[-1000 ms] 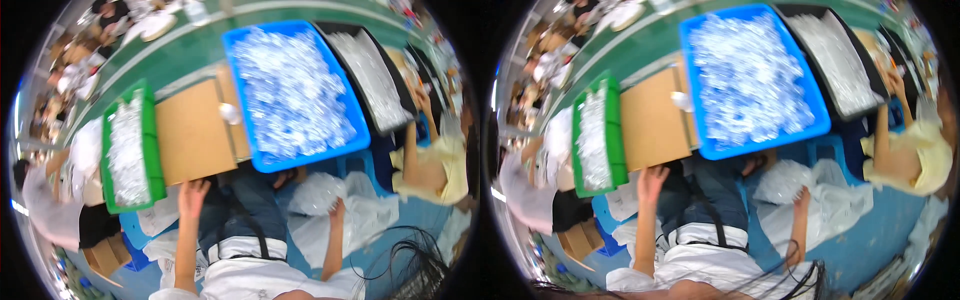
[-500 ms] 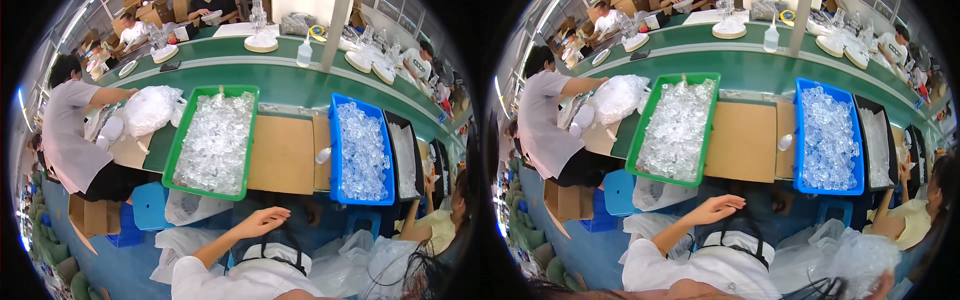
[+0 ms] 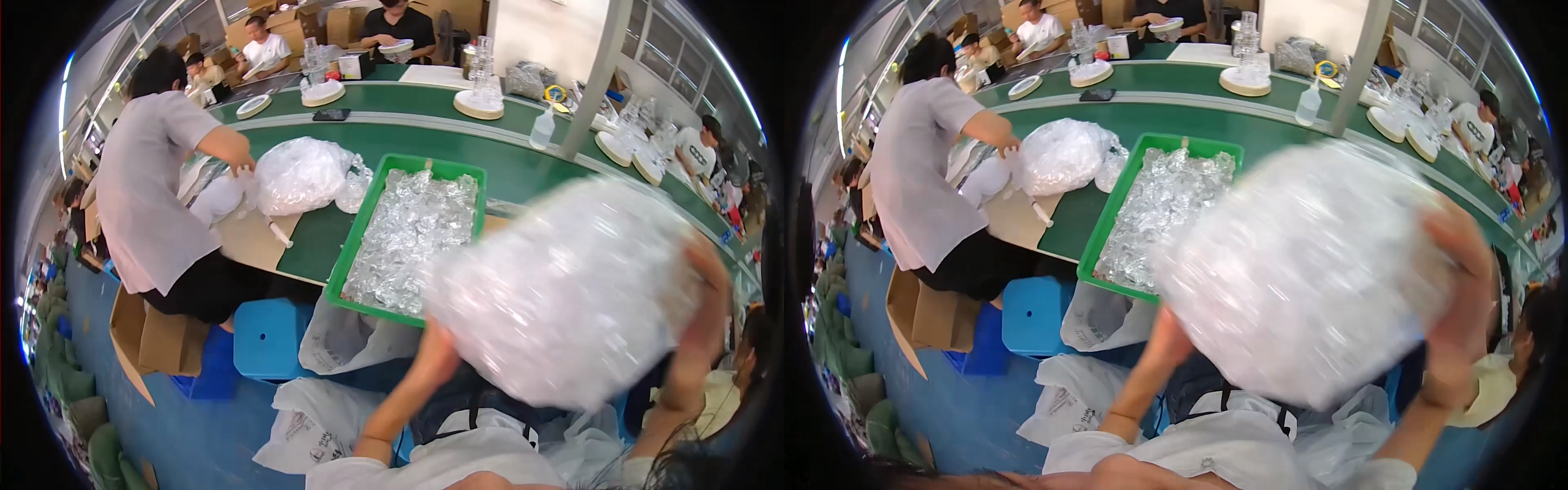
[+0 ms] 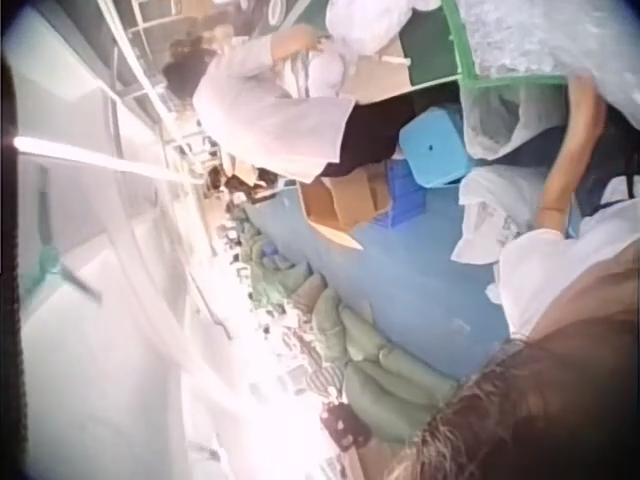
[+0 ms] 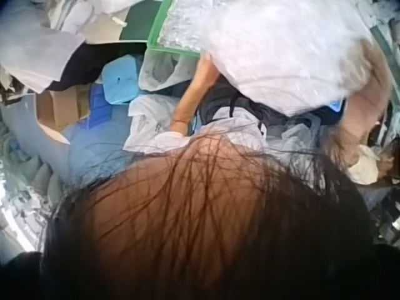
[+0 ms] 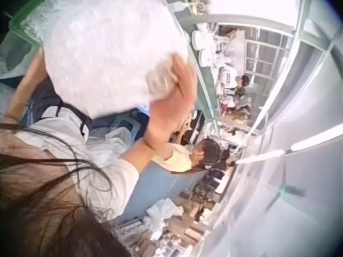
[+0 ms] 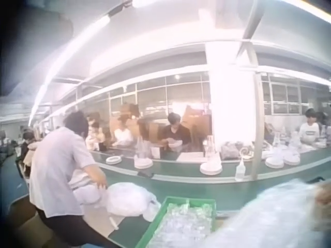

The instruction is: Gluing decorative cross-shaped ornaments onto circular white plastic bases on an assembly line.

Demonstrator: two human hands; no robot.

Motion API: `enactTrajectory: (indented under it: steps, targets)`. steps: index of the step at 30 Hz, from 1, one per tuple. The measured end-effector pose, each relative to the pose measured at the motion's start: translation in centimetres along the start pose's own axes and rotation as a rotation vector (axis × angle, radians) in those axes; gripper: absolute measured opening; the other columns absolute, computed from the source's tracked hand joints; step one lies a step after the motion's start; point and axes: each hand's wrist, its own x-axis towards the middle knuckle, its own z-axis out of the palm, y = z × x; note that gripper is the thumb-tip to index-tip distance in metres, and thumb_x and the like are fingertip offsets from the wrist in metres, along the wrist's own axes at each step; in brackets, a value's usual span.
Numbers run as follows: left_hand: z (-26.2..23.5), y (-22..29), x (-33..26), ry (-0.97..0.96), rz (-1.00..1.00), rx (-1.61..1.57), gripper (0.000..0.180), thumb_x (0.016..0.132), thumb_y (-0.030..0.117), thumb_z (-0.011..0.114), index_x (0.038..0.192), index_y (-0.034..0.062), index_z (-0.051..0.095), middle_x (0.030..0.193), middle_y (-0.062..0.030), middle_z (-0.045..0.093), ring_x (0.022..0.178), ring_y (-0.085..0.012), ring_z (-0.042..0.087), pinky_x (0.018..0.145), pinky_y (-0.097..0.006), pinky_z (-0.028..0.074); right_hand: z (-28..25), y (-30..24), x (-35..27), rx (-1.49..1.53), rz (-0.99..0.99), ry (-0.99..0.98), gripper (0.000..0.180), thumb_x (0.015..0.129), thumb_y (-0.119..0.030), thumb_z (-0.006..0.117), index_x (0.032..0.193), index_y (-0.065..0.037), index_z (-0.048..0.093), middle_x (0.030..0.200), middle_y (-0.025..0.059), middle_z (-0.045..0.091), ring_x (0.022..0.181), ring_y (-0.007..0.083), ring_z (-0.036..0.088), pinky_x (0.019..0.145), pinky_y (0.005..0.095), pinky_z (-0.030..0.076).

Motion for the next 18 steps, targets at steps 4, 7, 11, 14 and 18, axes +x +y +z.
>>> enactTrajectory:
  steps: [4,7,11,14,18]
  targets:
    - [-10.7,7.5,3.4,0.28,0.415,0.188,0.08,0.087,0.04,0.055,0.144,0.0091,0.009,0.143,-0.0144,0.029,0.128,-0.0287,0.035,0.104,-0.042,0.032,8.8,8.5,9.6,0.262,0.09,-0.224,0.02,0.088,-0.021,0.053,0.1,-0.007,0.06,0.072,-0.0029,0.053,0.057,0.0041,0.048,0.048,0.02,0.04]
    - [-14.0,14.0,4.2,0.497,0.453,0.678,0.071,0.087,0.041,0.058,0.14,0.0056,0.027,0.132,-0.0155,0.043,0.117,-0.0237,0.045,0.098,-0.034,0.037,12.3,15.9,12.6,0.179,0.196,-0.211,0.024,0.084,-0.022,0.061,0.103,-0.008,0.057,0.076,-0.004,0.053,0.057,0.0046,0.045,0.052,0.0156,0.037]
    - [-15.3,17.4,5.3,0.48,0.277,0.806,0.072,0.086,0.047,0.056,0.138,0.0053,0.031,0.127,-0.0128,0.048,0.114,-0.0218,0.048,0.094,-0.032,0.039,15.6,21.4,15.3,0.142,0.304,-0.34,0.021,0.082,-0.025,0.062,0.093,-0.007,0.056,0.073,-0.0035,0.052,0.059,0.0048,0.046,0.051,0.0183,0.036]
    - [-15.9,17.8,6.8,0.557,0.049,0.907,0.071,0.088,0.05,0.051,0.139,0.005,0.031,0.125,-0.0132,0.05,0.112,-0.0212,0.05,0.092,-0.031,0.04,15.3,22.9,17.3,0.046,0.282,-0.398,0.023,0.081,-0.029,0.062,0.083,-0.006,0.057,0.072,-0.0014,0.052,0.061,0.0066,0.047,0.052,0.0214,0.036]
    - [-18.9,18.4,8.1,0.526,-0.084,1.251,0.059,0.09,0.051,0.045,0.131,0.0096,0.041,0.107,-0.0092,0.057,0.091,-0.0205,0.059,0.067,-0.031,0.051,14.1,24.0,19.6,-0.371,0.145,-0.676,0.032,0.076,-0.033,0.066,0.085,-0.003,0.06,0.074,0.006,0.06,0.065,0.015,0.056,0.057,0.0295,0.044]
